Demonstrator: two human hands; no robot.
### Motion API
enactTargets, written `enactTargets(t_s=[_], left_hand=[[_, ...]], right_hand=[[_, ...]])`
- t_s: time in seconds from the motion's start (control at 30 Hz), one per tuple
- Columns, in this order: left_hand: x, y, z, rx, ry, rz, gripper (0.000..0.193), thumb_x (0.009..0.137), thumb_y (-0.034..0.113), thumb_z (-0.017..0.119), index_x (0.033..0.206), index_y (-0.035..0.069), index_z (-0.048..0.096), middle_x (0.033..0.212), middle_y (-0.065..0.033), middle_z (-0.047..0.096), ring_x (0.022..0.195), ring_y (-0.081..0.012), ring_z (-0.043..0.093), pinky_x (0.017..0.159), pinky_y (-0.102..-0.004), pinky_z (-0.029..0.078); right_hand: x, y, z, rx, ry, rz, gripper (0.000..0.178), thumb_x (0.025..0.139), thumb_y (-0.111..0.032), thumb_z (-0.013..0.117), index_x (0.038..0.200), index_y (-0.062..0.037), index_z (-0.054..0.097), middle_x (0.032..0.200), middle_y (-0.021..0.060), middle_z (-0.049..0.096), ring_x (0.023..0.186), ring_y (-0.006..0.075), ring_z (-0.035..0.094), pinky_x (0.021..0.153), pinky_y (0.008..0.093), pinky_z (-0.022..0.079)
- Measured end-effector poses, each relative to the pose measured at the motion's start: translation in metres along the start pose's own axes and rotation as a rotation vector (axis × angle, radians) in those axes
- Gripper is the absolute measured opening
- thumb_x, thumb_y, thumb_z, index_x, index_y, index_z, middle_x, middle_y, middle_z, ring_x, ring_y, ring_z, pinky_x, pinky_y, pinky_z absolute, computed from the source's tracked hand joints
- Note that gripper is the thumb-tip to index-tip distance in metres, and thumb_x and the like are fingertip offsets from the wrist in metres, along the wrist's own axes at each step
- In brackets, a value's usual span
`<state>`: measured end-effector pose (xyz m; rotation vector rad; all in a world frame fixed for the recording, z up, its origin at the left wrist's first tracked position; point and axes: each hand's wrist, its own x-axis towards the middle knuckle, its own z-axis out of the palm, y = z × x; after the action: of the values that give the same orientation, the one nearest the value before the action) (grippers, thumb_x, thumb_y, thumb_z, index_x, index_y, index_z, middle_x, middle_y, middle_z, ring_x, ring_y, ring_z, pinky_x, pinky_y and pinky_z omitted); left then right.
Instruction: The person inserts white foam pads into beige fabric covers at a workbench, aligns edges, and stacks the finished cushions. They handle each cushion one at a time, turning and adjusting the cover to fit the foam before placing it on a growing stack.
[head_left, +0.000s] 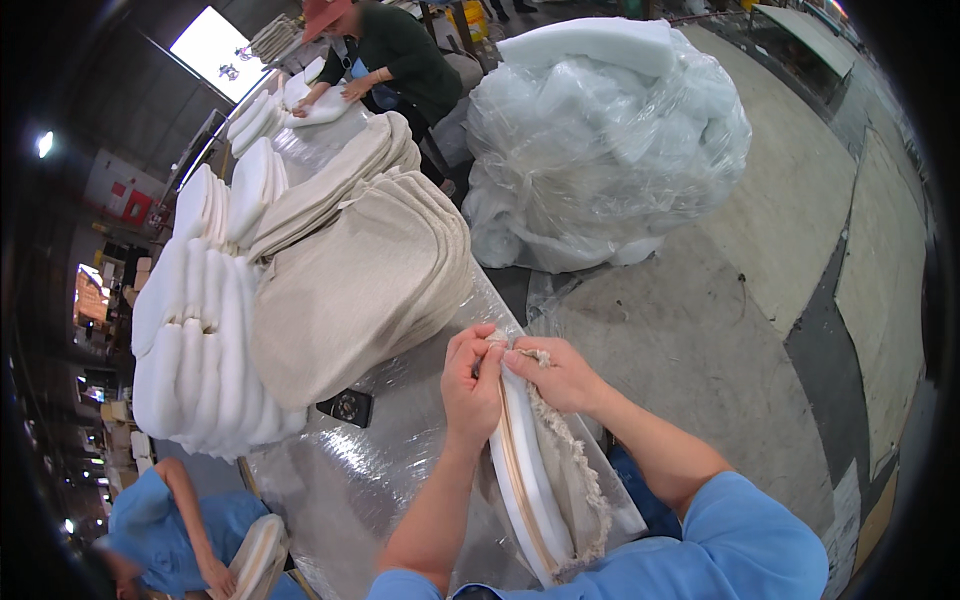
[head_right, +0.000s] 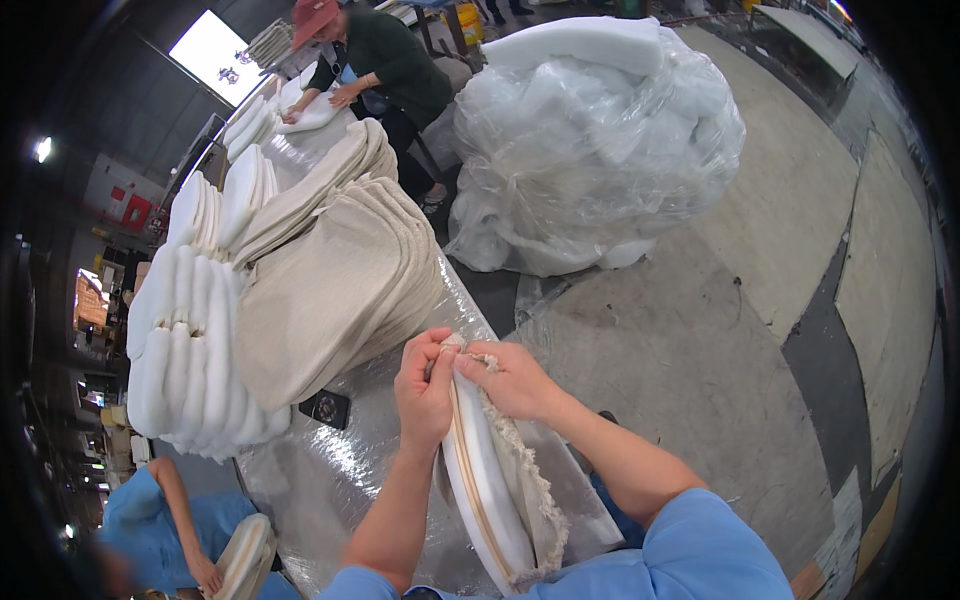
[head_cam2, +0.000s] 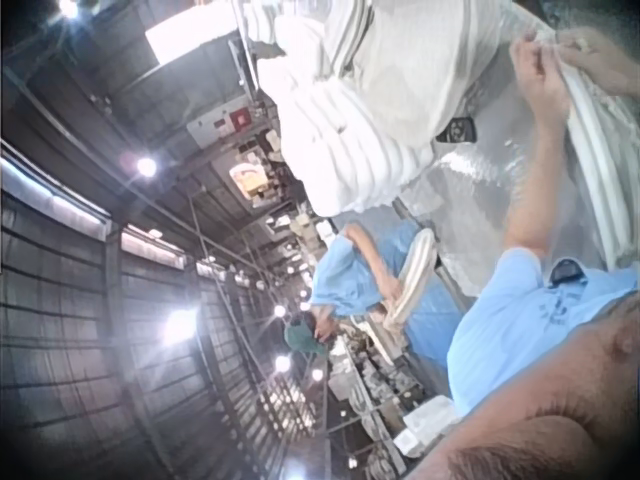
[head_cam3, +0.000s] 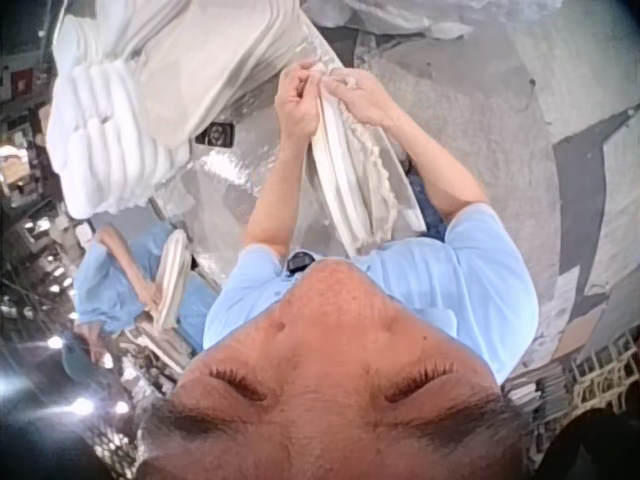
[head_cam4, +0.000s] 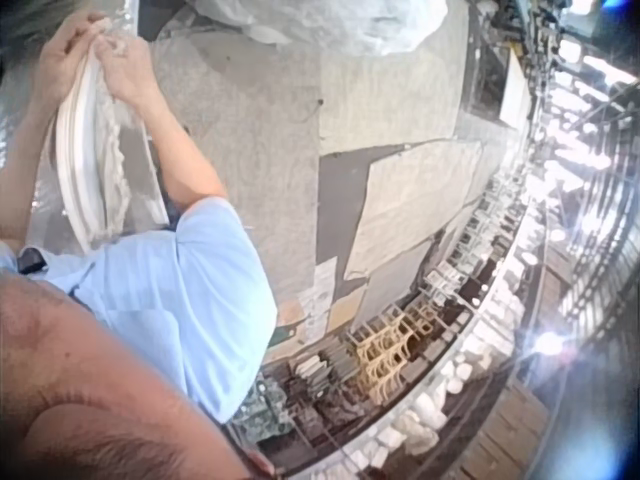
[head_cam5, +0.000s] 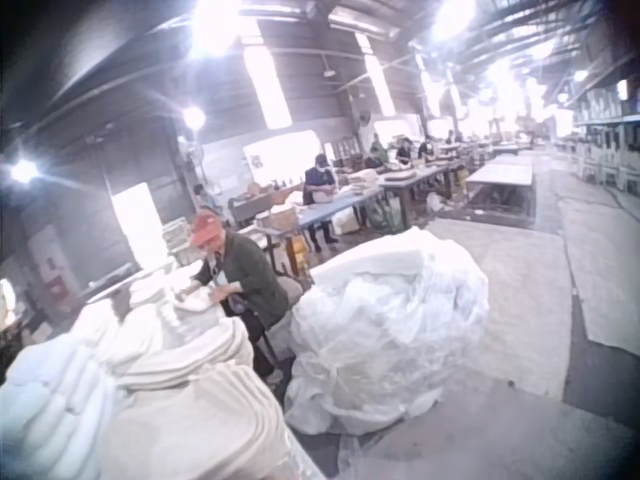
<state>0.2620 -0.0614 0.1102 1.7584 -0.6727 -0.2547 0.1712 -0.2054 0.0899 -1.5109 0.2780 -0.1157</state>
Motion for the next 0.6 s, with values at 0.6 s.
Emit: enactTargets(t_s=[0.6], left_hand=[[-0.031, -0.006, -0.005, -0.144, 0.256, 0.037, 0.019, 0.109, 0.016, 0.061, 0.097, 0.001, 0.063, 0.112, -0.0140, 0.061, 0.113, -0.0249, 0.062, 0.106, -0.0414, 0.049]], right_hand=[[0.018, 0.029, 0.022, 0.361, 0.073, -0.383, 0.043, 0.112, -0.037, 0.054, 0.096, 0.0003, 0.068, 0.093, 0.0107, 0.067, 0.083, 0.0230, 0.064, 0.075, 0.0374, 0.051]])
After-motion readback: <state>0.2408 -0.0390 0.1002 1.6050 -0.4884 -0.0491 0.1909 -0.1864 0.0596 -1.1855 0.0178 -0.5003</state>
